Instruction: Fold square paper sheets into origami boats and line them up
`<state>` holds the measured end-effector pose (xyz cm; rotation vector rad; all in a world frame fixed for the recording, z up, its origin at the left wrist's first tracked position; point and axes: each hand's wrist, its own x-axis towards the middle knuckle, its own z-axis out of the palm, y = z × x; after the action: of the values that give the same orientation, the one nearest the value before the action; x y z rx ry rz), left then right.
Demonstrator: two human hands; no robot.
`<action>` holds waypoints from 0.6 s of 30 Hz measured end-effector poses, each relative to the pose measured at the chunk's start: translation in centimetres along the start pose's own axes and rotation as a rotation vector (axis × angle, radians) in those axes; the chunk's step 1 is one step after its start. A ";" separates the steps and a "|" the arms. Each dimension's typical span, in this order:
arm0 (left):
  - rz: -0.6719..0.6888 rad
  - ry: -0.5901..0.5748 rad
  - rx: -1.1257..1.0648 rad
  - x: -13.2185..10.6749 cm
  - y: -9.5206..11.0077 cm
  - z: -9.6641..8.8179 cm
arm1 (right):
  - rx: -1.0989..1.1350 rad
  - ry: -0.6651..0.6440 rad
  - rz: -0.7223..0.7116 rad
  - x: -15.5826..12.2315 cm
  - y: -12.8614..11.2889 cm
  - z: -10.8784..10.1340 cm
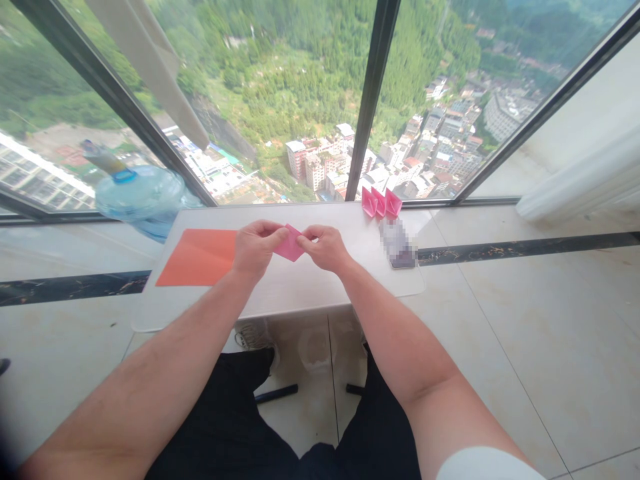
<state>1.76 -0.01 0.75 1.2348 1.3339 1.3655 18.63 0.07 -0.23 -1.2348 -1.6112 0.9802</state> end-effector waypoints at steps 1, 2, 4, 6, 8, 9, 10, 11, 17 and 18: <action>0.006 0.008 0.003 0.0 0.0 0.1 | -0.002 0.005 -0.003 0.0 0.0 0.0; 0.010 0.016 0.005 0.0 0.0 0.1 | -0.006 0.011 -0.006 0.0 0.0 0.1; 0.017 0.029 0.006 0.0 -0.1 0.2 | -0.016 0.023 -0.009 0.0 0.0 0.1; 0.019 0.030 0.009 0.1 -0.3 0.3 | -0.025 0.030 -0.007 0.0 -0.1 0.2; 0.017 0.025 0.011 0.1 -0.4 0.3 | -0.025 0.030 -0.004 0.0 -0.1 0.2; 0.016 0.025 0.008 0.1 -0.4 0.3 | -0.023 0.029 -0.004 0.0 -0.1 0.2; 0.015 0.024 0.002 0.1 -0.4 0.4 | -0.022 0.027 -0.004 0.0 -0.2 0.1; 0.013 0.022 -0.006 0.1 -0.3 0.4 | -0.024 0.025 -0.004 0.0 -0.2 0.1; -0.030 -0.038 -0.008 -0.2 0.3 0.3 | -0.086 0.012 -0.014 0.0 -0.4 0.3; -0.033 -0.038 -0.003 -0.2 0.3 0.3 | -0.093 0.010 -0.018 0.0 -0.4 0.3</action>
<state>2.06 -0.16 1.06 1.2259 1.3201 1.3146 18.25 -0.06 0.00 -1.2831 -1.6737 0.8950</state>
